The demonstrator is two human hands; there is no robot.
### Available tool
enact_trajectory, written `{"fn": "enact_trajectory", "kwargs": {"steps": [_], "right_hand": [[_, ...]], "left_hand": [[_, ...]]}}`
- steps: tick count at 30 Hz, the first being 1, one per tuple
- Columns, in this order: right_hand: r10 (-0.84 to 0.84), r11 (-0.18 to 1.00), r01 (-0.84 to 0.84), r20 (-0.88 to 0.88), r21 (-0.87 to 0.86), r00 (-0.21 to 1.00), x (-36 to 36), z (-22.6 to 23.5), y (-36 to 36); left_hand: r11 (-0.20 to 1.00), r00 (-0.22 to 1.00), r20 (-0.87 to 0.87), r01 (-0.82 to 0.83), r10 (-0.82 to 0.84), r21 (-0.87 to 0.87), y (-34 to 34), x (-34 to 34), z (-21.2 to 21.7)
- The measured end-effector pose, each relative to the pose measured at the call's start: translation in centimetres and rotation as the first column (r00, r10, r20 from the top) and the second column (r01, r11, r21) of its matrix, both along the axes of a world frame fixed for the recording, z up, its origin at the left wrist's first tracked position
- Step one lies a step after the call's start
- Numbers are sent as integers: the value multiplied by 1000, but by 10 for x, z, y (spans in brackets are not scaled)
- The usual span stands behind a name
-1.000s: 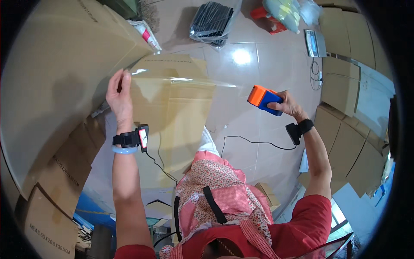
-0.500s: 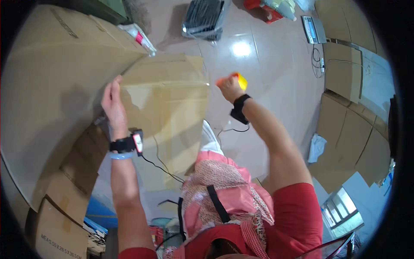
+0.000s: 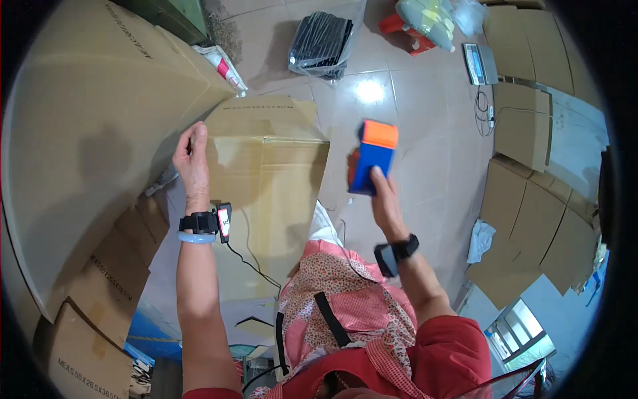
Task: Packing items into cardboard boxes and sealing them with a handheld tape dispenser.
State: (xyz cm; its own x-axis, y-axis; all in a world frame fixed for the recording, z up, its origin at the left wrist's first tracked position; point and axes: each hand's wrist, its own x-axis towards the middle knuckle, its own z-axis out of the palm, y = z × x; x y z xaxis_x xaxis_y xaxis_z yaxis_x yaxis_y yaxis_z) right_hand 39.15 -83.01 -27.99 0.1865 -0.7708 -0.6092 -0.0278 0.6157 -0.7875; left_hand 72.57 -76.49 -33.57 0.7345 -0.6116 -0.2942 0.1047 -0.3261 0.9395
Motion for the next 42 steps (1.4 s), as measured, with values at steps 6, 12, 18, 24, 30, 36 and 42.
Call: {"fn": "enact_trajectory", "kwargs": {"steps": [6,12,18,24,30,36,42], "right_hand": [[-75,946,-44,348,321,935,29,-124,-36],[454,891,-407,-383,202,805,2,-134,-67],[616,447,-848,-591,-283,521,1,-19,-114],[663,159,-982,-748,103,29,26,-104,-183],[666,-33,-958,-721,-284,191,89,-50,-155],[392,-327,-937,-920,-123,-16,159,-69,-167],[325,-391,-897,-943,-207,75,139,-105,-173]], "left_hand": [[996,1000,18,-6,4,94,-1,6,4],[990,999,-37,-17,23,136,-7,-1,7],[987,997,71,16,-28,162,-11,3,8],[985,986,164,9,-37,170,-19,-1,-1],[962,944,326,-36,-56,270,-11,0,5],[947,884,450,-29,-125,320,-3,8,-11],[945,856,494,-21,-152,327,-13,0,-6]]}}
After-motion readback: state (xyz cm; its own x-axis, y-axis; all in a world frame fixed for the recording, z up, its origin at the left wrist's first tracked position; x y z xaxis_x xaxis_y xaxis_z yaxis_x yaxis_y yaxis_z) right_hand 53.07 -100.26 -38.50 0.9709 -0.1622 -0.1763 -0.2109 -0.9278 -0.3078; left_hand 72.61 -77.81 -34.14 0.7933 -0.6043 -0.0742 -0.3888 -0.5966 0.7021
